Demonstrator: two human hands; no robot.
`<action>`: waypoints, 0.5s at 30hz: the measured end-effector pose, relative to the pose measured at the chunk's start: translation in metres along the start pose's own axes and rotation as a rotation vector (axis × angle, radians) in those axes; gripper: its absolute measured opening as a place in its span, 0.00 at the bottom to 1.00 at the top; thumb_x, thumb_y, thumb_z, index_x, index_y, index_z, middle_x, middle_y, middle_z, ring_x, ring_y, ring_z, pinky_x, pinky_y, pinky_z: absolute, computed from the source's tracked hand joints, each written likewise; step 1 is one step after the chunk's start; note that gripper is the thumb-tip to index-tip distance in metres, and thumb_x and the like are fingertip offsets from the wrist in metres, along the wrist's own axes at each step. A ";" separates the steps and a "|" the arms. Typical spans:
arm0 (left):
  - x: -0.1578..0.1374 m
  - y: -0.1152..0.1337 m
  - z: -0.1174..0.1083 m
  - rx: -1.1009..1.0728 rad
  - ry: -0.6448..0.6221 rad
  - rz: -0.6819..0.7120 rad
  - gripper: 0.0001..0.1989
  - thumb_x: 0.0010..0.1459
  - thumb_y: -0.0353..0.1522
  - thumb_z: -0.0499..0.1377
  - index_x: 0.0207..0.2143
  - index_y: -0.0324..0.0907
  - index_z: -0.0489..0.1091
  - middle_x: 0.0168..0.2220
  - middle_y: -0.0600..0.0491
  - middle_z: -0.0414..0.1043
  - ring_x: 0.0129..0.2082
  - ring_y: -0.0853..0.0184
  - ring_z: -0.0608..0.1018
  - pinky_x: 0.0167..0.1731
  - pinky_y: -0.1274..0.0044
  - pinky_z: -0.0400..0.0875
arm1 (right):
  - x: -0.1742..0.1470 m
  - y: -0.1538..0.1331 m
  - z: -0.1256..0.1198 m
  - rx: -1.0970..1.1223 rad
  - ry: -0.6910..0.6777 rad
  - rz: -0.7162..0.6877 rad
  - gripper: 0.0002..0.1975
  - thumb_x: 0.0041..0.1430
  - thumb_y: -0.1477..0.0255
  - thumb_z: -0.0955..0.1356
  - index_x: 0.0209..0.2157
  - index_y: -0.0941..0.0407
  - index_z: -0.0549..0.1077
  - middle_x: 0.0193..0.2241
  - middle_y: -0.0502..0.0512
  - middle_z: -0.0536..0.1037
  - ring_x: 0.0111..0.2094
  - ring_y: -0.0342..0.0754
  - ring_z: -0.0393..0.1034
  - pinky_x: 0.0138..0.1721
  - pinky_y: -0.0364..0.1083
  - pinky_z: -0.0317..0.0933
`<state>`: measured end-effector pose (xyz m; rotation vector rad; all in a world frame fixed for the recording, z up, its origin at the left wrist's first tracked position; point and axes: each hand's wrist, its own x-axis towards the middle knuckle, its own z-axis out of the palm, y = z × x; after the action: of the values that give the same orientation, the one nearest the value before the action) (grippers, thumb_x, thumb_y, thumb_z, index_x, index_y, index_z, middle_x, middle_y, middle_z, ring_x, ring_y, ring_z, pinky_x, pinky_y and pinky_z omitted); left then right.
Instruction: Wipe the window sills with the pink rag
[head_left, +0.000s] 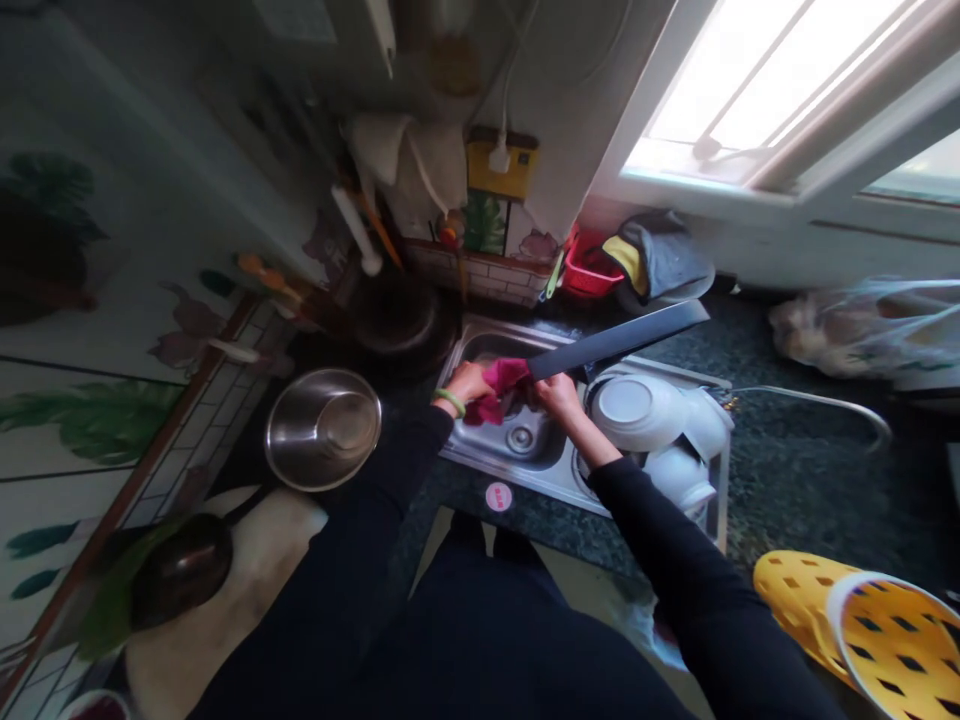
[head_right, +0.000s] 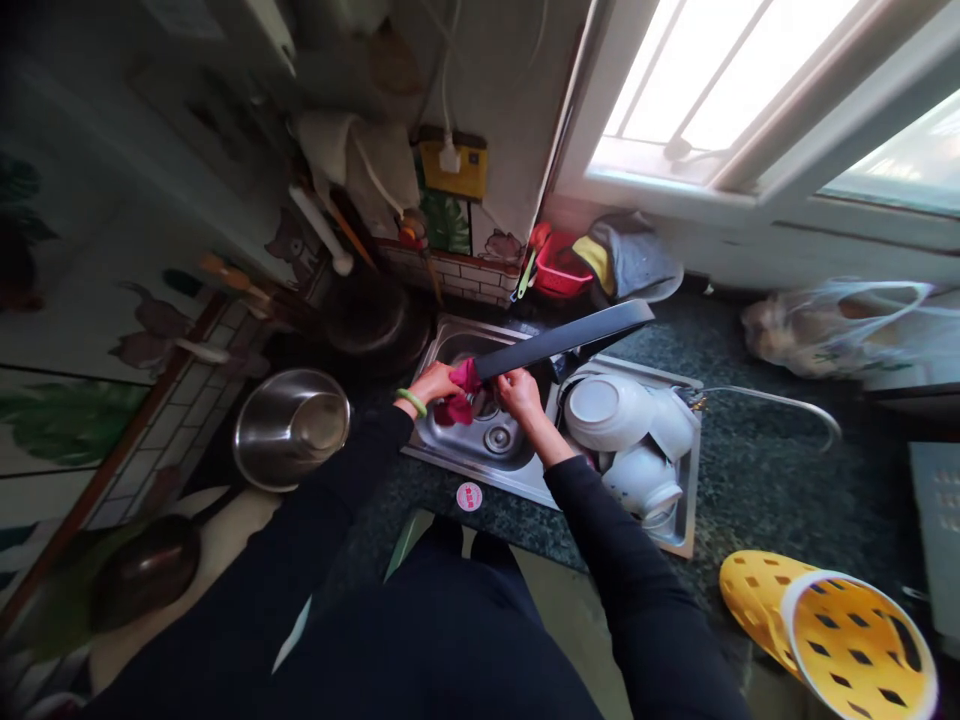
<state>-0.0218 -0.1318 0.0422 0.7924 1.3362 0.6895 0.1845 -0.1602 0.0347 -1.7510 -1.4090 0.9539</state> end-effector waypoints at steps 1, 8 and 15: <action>0.000 -0.001 0.002 0.009 -0.017 -0.011 0.16 0.35 0.30 0.78 0.29 0.38 0.81 0.27 0.48 0.80 0.33 0.57 0.82 0.38 0.72 0.74 | -0.001 -0.001 -0.001 -0.002 0.003 0.001 0.13 0.59 0.65 0.65 0.26 0.54 0.77 0.37 0.61 0.80 0.49 0.59 0.71 0.59 0.56 0.61; 0.005 -0.002 -0.004 0.033 0.006 -0.021 0.17 0.37 0.34 0.78 0.31 0.39 0.82 0.26 0.49 0.81 0.34 0.57 0.82 0.37 0.73 0.73 | -0.017 -0.003 0.004 0.237 -0.133 0.092 0.17 0.57 0.55 0.66 0.29 0.54 0.78 0.32 0.55 0.81 0.39 0.54 0.73 0.45 0.50 0.66; -0.001 -0.023 -0.011 -0.043 0.125 0.050 0.16 0.41 0.33 0.76 0.34 0.39 0.80 0.30 0.48 0.82 0.40 0.57 0.82 0.46 0.70 0.74 | -0.011 -0.001 -0.006 0.701 -0.084 0.438 0.14 0.52 0.58 0.71 0.34 0.54 0.75 0.32 0.51 0.81 0.39 0.49 0.73 0.42 0.45 0.66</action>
<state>-0.0334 -0.1444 0.0236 0.7604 1.4133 0.8163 0.1874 -0.1711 0.0400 -1.4876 -0.5998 1.5399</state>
